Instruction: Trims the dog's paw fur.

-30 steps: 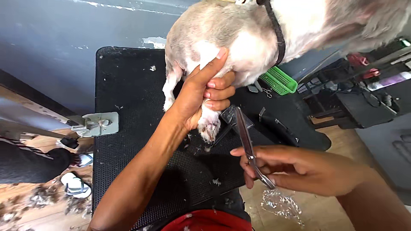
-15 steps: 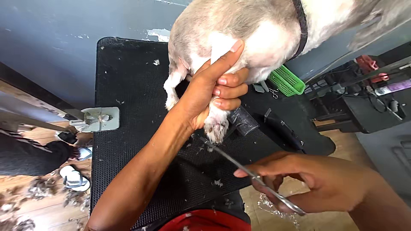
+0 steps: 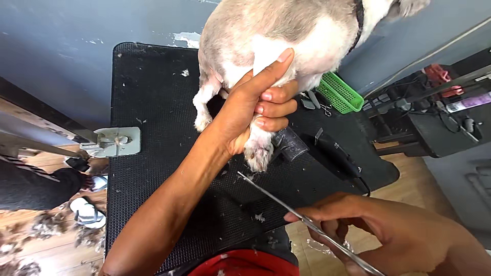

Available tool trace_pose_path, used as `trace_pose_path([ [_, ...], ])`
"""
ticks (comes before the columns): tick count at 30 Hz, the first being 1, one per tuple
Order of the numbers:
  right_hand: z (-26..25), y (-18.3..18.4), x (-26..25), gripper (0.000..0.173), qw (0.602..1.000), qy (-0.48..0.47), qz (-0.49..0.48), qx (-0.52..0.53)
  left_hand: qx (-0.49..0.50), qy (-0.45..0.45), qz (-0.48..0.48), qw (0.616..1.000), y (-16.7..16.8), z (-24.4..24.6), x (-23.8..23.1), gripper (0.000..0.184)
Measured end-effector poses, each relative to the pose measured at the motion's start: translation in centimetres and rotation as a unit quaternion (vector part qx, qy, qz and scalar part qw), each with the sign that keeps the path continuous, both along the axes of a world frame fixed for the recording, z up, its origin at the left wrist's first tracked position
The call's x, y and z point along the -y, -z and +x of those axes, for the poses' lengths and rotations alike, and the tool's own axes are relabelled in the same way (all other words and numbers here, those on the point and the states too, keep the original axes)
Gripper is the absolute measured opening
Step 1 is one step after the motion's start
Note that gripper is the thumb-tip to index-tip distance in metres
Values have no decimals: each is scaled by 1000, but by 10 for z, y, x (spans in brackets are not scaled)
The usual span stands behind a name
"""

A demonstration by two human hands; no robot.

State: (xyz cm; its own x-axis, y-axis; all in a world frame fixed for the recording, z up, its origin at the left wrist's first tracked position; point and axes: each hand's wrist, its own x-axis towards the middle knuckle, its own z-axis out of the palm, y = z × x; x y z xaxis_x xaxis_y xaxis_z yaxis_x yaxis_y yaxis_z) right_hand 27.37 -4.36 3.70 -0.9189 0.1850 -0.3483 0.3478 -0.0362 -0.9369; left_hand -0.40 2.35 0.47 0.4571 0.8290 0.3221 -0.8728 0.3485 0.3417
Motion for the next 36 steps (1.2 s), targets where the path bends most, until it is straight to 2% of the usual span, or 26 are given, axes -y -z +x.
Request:
trace_pose_path([
  [9, 2, -7, 0, 66, 999, 38, -2, 16, 5, -1, 3, 1000, 1, 5, 2, 35],
  [21, 2, -7, 4, 64, 998, 58, 15, 36, -17, -20, 4, 1000, 0, 7, 3, 37],
  [30, 2, -8, 8, 62, 995, 81, -8, 53, -23, -33, 6, 999, -1, 8, 4, 37],
  [36, 5, -5, 19, 65, 996, 56, 57, 43, -28, -58, -5, 998, -3, 12, 6, 37],
])
